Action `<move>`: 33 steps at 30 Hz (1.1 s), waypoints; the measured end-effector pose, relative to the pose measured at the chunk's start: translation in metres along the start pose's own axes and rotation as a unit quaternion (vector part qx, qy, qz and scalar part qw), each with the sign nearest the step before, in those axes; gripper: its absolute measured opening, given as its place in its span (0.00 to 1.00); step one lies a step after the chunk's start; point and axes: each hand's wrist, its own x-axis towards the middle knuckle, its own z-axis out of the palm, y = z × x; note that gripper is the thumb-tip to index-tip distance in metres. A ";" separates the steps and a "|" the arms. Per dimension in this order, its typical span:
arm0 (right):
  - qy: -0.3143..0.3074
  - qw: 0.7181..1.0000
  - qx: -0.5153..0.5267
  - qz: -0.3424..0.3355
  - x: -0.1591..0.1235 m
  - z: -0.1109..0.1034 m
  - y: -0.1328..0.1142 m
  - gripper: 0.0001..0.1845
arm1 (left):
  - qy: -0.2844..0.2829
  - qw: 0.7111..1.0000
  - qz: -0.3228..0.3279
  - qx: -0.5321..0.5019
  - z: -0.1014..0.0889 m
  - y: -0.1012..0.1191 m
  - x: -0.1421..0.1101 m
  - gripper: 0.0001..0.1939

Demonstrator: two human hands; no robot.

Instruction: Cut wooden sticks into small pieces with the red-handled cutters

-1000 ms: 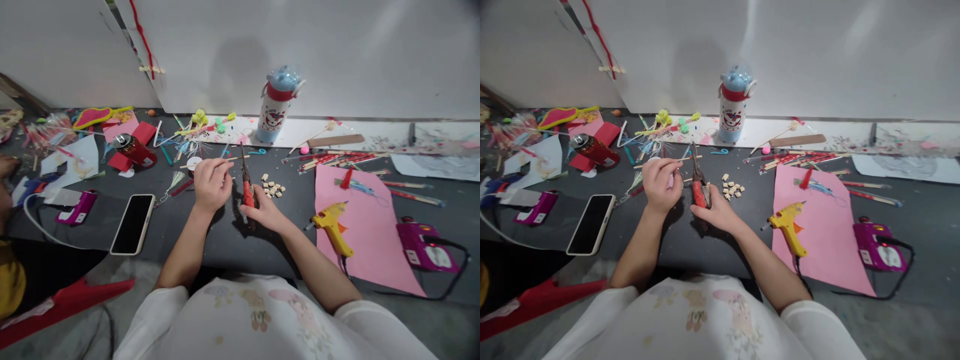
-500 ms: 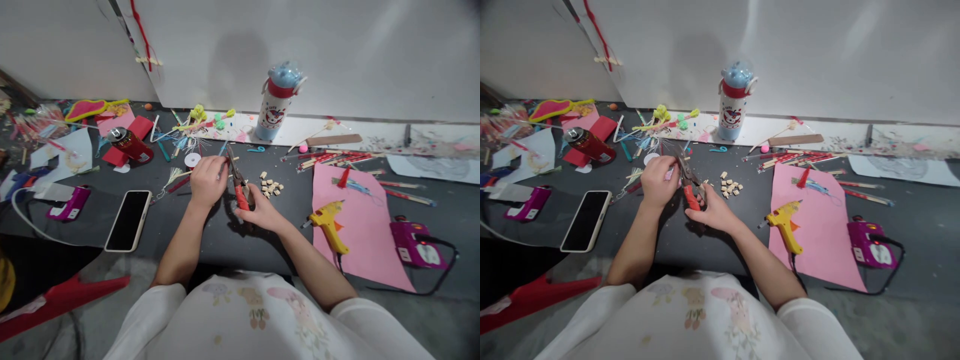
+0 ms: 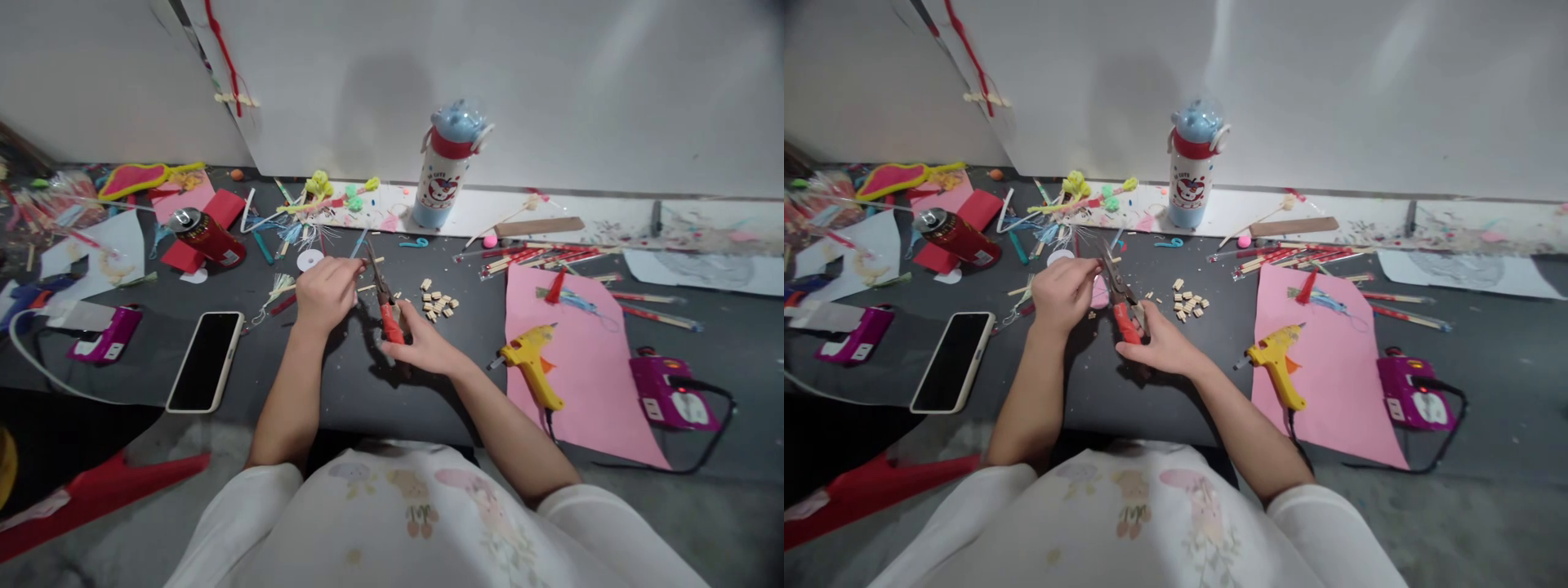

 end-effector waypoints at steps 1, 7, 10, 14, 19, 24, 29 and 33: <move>-0.006 1.000 -0.005 -0.003 -0.001 0.000 0.000 0.28 | -0.002 1.000 0.008 -0.005 -0.002 -0.003 -0.001 0.12; -0.017 1.000 -0.011 -0.010 -0.003 -0.001 -0.001 0.31 | -0.011 0.999 0.015 -0.050 -0.009 -0.009 -0.002 0.11; -0.012 1.000 -0.014 -0.011 -0.002 -0.001 -0.001 0.33 | -0.028 0.998 0.000 -0.061 -0.011 -0.009 0.000 0.11; -0.012 1.000 -0.017 -0.005 -0.001 0.001 0.001 0.30 | -0.053 0.997 -0.005 -0.054 -0.013 -0.008 0.002 0.11; -0.005 1.000 -0.017 0.012 -0.001 0.004 0.003 0.25 | -0.081 0.997 0.003 -0.001 -0.012 -0.007 0.003 0.13; 0.005 0.999 0.006 0.043 0.001 0.007 0.008 0.25 | -0.066 0.996 0.002 0.053 -0.006 0.000 0.004 0.15; 0.060 0.994 0.083 0.030 0.006 0.013 0.018 0.27 | -0.013 1.000 0.013 -0.017 -0.002 0.011 0.005 0.16; 0.088 0.986 0.139 0.033 0.009 0.017 0.022 0.27 | -0.001 0.998 0.018 -0.056 0.005 0.019 0.001 0.15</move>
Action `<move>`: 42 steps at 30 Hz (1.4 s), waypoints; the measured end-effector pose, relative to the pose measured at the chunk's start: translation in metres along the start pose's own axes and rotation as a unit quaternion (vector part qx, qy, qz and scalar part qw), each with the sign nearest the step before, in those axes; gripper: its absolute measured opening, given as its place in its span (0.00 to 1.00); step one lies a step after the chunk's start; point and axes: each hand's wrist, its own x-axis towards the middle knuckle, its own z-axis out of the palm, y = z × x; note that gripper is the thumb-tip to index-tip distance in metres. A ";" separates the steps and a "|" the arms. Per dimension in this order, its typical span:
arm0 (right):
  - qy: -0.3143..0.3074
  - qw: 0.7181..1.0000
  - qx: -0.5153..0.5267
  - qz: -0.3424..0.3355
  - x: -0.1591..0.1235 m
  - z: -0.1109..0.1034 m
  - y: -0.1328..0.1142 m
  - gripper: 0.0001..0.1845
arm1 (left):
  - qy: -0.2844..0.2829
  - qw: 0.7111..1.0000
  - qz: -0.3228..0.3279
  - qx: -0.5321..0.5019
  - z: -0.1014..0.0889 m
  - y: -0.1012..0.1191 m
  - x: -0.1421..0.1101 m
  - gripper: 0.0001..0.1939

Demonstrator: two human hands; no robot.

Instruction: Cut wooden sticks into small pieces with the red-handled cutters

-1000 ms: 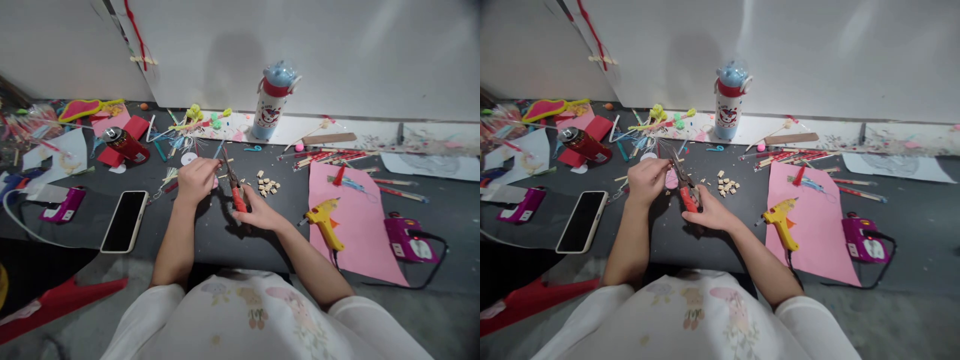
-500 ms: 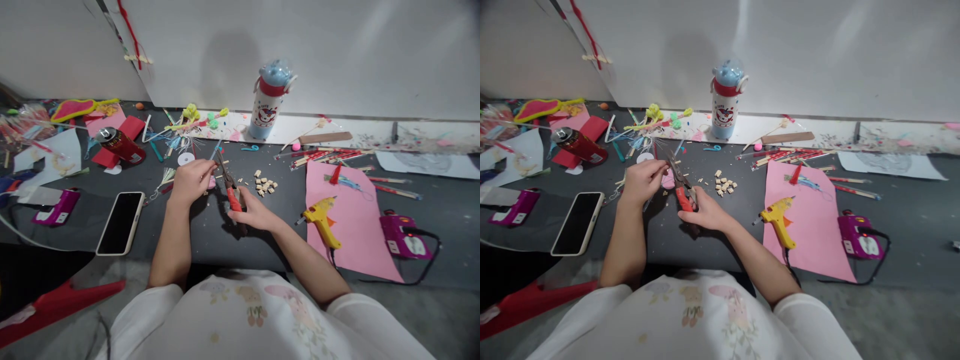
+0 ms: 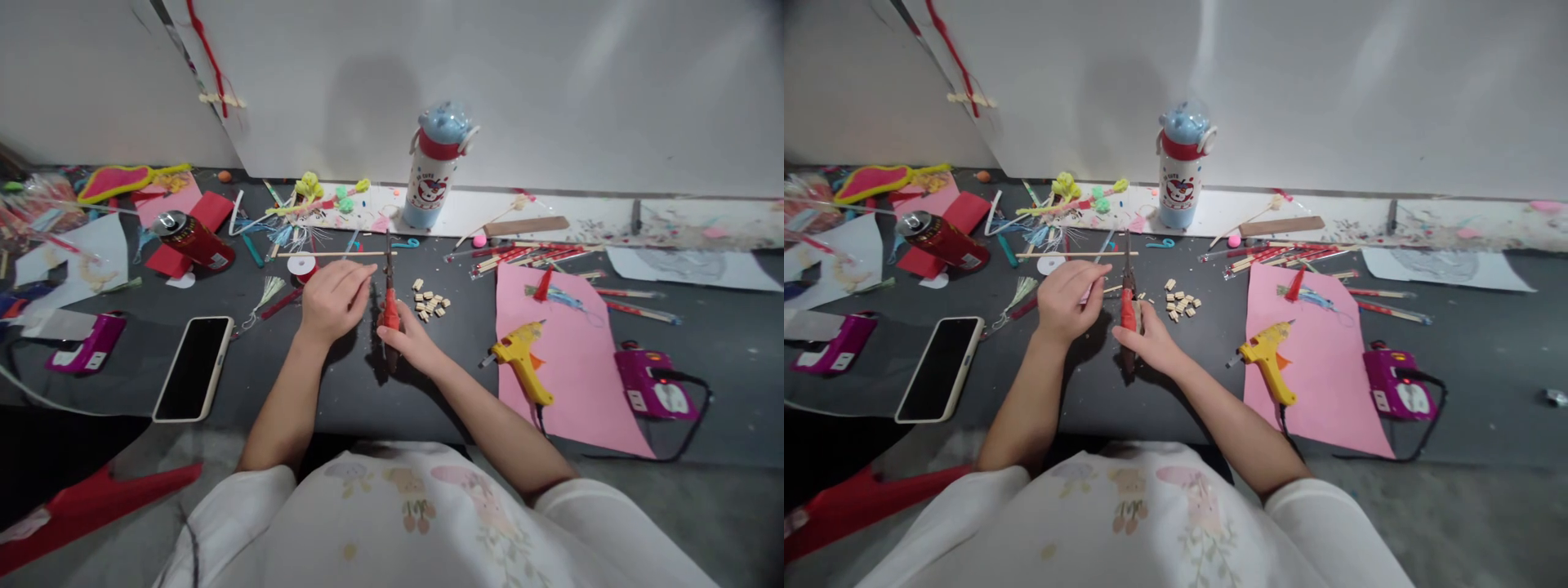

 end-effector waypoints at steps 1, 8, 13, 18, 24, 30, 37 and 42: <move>0.005 1.000 0.004 0.002 0.000 0.000 0.001 0.28 | -0.005 1.000 -0.006 -0.005 0.003 0.002 -0.001 0.15; 0.014 1.000 0.000 -0.007 0.001 0.003 0.005 0.31 | -0.060 0.985 -0.153 -0.057 0.012 0.020 0.003 0.19; 0.015 1.000 -0.004 -0.020 -0.001 0.002 0.001 0.32 | -0.186 0.946 -0.199 -0.173 0.010 0.026 0.004 0.25; 0.015 0.998 0.032 -0.060 -0.003 0.001 -0.010 0.26 | -0.243 0.888 -0.213 -0.329 0.016 0.024 -0.001 0.26; 0.023 0.996 0.035 -0.080 0.001 0.001 -0.005 0.22 | -0.270 0.826 -0.247 -0.430 0.017 0.026 0.000 0.33; 0.026 0.994 0.024 -0.102 0.004 0.000 0.003 0.27 | -0.298 0.816 -0.276 -0.412 0.019 0.026 -0.001 0.32; 0.023 0.992 -0.009 -0.121 0.004 -0.002 -0.002 0.16 | -0.311 0.801 -0.313 -0.405 0.026 0.025 -0.005 0.25; 0.016 0.995 -0.007 -0.094 0.002 -0.001 -0.002 0.13 | -0.326 0.805 -0.319 -0.379 0.025 0.024 -0.004 0.25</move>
